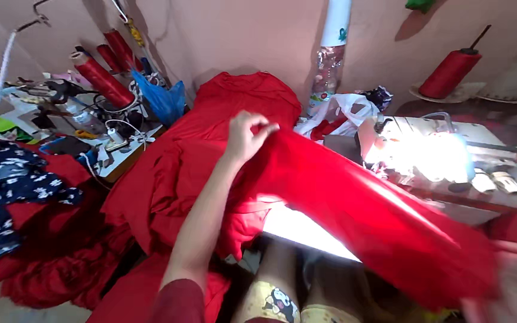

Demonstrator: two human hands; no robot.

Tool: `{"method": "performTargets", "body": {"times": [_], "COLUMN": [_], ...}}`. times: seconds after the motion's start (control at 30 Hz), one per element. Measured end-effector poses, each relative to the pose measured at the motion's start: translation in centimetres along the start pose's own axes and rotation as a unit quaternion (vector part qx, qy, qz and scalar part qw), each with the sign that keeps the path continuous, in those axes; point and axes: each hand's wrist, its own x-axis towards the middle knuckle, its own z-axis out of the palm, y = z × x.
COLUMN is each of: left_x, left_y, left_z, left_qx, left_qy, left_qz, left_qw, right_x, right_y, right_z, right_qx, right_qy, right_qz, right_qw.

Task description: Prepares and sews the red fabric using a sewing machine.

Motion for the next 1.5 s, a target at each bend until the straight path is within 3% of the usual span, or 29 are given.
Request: {"method": "performTargets", "body": {"times": [0.03, 0.1, 0.2, 0.3, 0.37, 0.47, 0.57, 0.67, 0.87, 0.97, 1.17, 1.27, 1.33, 1.4, 1.47, 1.5], "left_x": [0.8, 0.3, -5.8, -12.8, -15.5, -17.0, -17.0, -17.0, -17.4, -17.8, -18.0, -17.8, -17.5, -17.2, -17.4, -17.7], "left_y": [0.1, 1.8, 5.0, 8.1, 9.9, 11.3, 11.7, 11.7, 9.9, 9.6, 9.7, 9.2, 8.7, 8.2, 8.3, 8.6], "left_z": [0.2, 0.3, 2.1, 3.9, 5.4, 8.3, 9.5, 9.1, 8.0, 7.6, 7.6, 6.5, 5.5, 4.8, 5.0, 5.4], "left_qx": [0.02, 0.013, -0.092, -0.139, -0.076, 0.057, 0.073, 0.048, -0.167, -0.186, -0.183, -0.121, -0.01, 0.079, 0.058, -0.005], "left_qy": [0.058, 0.064, -0.013, -0.123, -0.12, -0.002, 0.056, 0.034, -0.021, -0.018, -0.03, -0.032, 0.036, 0.113, 0.145, 0.135], "left_qz": [-0.023, -0.062, -0.052, -0.1, -0.079, -0.005, 0.003, -0.005, -0.118, -0.137, -0.101, -0.101, -0.073, -0.035, -0.037, -0.067], "left_qw": [0.998, 0.996, 0.994, 0.978, 0.987, 0.998, 0.996, 0.998, 0.979, 0.973, 0.977, 0.987, 0.997, 0.99, 0.987, 0.989], "right_x": [-0.5, -1.8, -3.0, -3.5, -3.6, -4.0, -3.8, -3.9, -5.7, -6.2, -4.2, -3.4, -3.5, -3.7, -4.1, -4.2], "right_y": [0.6, 2.1, 3.0, 3.7, 4.1, 4.1, 3.4, 3.6, 4.2, 3.8, 3.8, 3.8, 4.0, 4.9, 5.3, 5.1], "right_z": [2.4, 6.7, 10.7, 12.0, 12.3, 12.6, 12.9, 12.8, 11.0, 10.7, 11.5, 11.0, 10.6, 10.5, 10.9, 11.1], "right_qx": [0.049, 0.14, 0.214, 0.209, 0.171, 0.083, -0.024, -0.065, -0.018, -0.007, 0.132, 0.063, -0.067, -0.2, -0.237, -0.208], "right_qy": [-0.052, -0.113, -0.131, -0.122, -0.135, -0.156, -0.13, -0.112, -0.194, -0.272, -0.303, -0.318, -0.266, -0.182, -0.125, -0.116], "right_qz": [0.042, 0.09, 0.13, 0.16, 0.133, 0.033, -0.056, -0.067, 0.008, 0.105, 0.234, 0.168, 0.029, -0.105, -0.151, -0.129], "right_qw": [0.997, 0.98, 0.959, 0.957, 0.967, 0.984, 0.99, 0.989, 0.981, 0.957, 0.915, 0.931, 0.961, 0.957, 0.951, 0.962]}}
